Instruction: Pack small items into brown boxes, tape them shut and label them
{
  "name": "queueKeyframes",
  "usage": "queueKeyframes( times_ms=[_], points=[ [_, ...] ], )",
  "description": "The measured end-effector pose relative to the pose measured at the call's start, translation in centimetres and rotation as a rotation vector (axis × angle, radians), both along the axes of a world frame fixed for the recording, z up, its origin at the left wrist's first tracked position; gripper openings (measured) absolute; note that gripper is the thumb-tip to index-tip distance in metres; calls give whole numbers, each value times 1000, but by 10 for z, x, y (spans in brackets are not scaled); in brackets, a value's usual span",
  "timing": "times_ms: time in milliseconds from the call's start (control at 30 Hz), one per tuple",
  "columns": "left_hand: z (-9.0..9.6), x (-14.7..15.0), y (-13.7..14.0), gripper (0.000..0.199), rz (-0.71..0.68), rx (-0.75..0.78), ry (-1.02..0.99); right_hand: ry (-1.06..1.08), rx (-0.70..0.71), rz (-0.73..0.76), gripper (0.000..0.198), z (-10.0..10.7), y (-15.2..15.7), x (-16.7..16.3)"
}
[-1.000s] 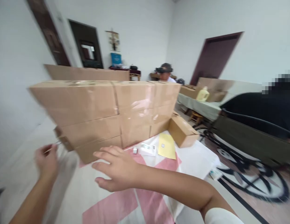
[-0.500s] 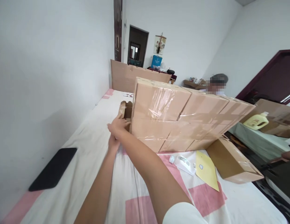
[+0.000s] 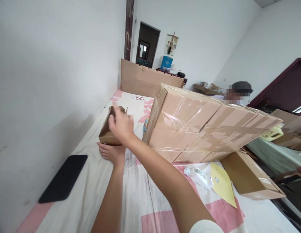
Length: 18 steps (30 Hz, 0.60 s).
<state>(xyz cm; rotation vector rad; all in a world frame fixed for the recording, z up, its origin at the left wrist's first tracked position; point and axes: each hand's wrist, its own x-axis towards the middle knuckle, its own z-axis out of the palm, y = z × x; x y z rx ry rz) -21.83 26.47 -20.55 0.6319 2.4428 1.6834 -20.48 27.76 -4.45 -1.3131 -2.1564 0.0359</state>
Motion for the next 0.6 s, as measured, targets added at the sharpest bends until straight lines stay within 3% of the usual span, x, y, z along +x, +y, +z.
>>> queueKeyframes(
  times_ms=[67, 133, 233, 433, 600],
  points=[
    [2, -2, -1, 136, 51, -18, -8, 30, -44, -264, 62, 0, 29, 2],
    [3, -5, -3, 137, 88, -34, -2, -10, -268, -540, 62, -7, 61, 6],
    [2, -7, -5, 136, 90, -55, 32, -50, -515, -751, 61, -24, 96, 17],
    [2, -3, -6, 127, -33, -75, 58, -67, -584, -820, 68, -61, 100, 38],
    [-4, 2, -2, 124, -228, -13, 115, -150, -649, -662, 75, -74, 85, 39]
  ],
)
